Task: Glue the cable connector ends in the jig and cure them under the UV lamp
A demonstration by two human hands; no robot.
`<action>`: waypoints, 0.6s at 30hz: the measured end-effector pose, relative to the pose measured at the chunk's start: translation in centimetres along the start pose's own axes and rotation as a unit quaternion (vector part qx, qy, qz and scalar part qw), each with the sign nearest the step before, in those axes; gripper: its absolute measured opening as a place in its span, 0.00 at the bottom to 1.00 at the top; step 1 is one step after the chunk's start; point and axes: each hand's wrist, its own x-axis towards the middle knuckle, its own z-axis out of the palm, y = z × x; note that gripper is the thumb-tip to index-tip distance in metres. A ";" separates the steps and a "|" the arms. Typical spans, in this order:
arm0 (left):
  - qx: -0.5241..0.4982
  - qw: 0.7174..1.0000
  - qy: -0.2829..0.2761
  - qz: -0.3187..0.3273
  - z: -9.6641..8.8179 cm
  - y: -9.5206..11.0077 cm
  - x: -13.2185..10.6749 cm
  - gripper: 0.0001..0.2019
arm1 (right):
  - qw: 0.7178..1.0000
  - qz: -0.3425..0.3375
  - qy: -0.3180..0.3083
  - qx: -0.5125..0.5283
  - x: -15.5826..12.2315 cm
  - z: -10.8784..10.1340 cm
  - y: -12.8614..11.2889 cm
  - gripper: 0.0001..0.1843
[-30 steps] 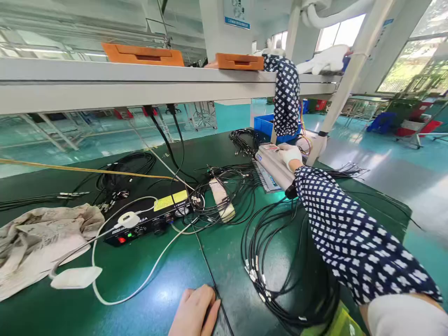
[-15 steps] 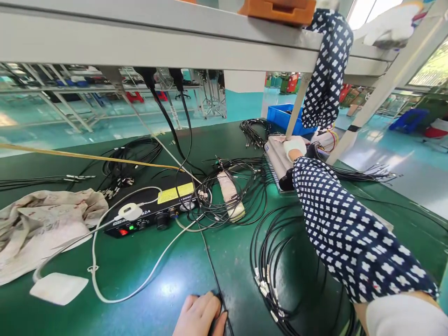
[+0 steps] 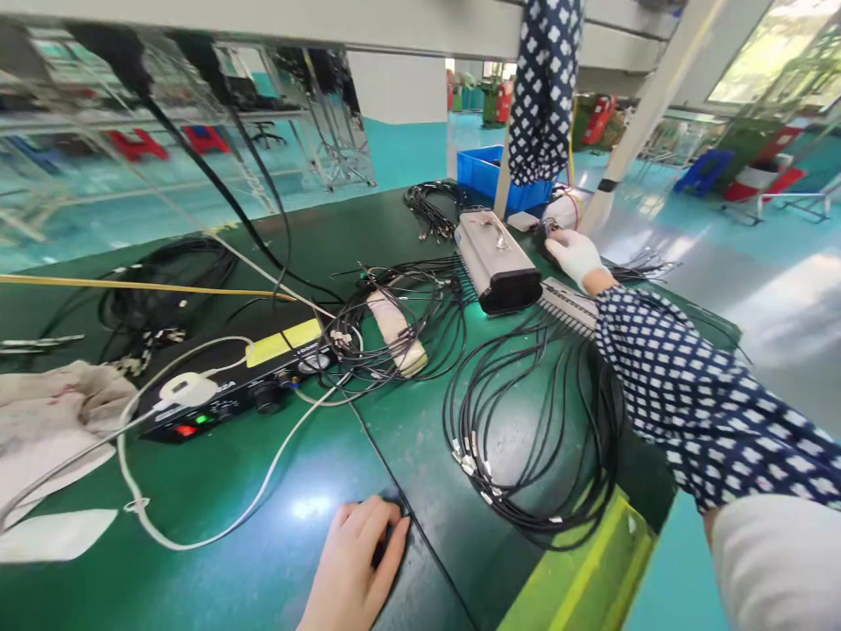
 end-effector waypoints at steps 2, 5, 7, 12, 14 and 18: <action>0.003 0.997 -0.011 0.079 0.5 1.3 0.2 0.03 | 0.997 0.052 -0.029 -0.038 -5.7 -2.6 5.1 0.28; 0.049 0.978 -0.045 0.196 2.0 4.6 2.3 0.20 | 0.988 0.110 -0.077 -0.073 -13.8 -5.1 10.5 0.36; 0.078 0.970 -0.089 0.213 3.0 7.2 4.9 0.32 | 0.984 0.128 -0.101 -0.077 -17.4 -5.8 12.3 0.41; 0.133 0.945 -0.256 0.156 3.1 12.1 10.1 0.24 | 0.982 0.138 -0.120 -0.050 -21.4 -8.0 11.5 0.50; 0.160 0.929 -0.298 0.149 2.1 13.1 10.0 0.18 | 0.983 0.141 -0.114 -0.040 -23.4 -9.1 10.3 0.51; 0.151 0.925 -0.315 0.146 -1.7 14.0 6.2 0.13 | 0.983 0.153 -0.098 -0.021 -29.1 -11.0 8.0 0.52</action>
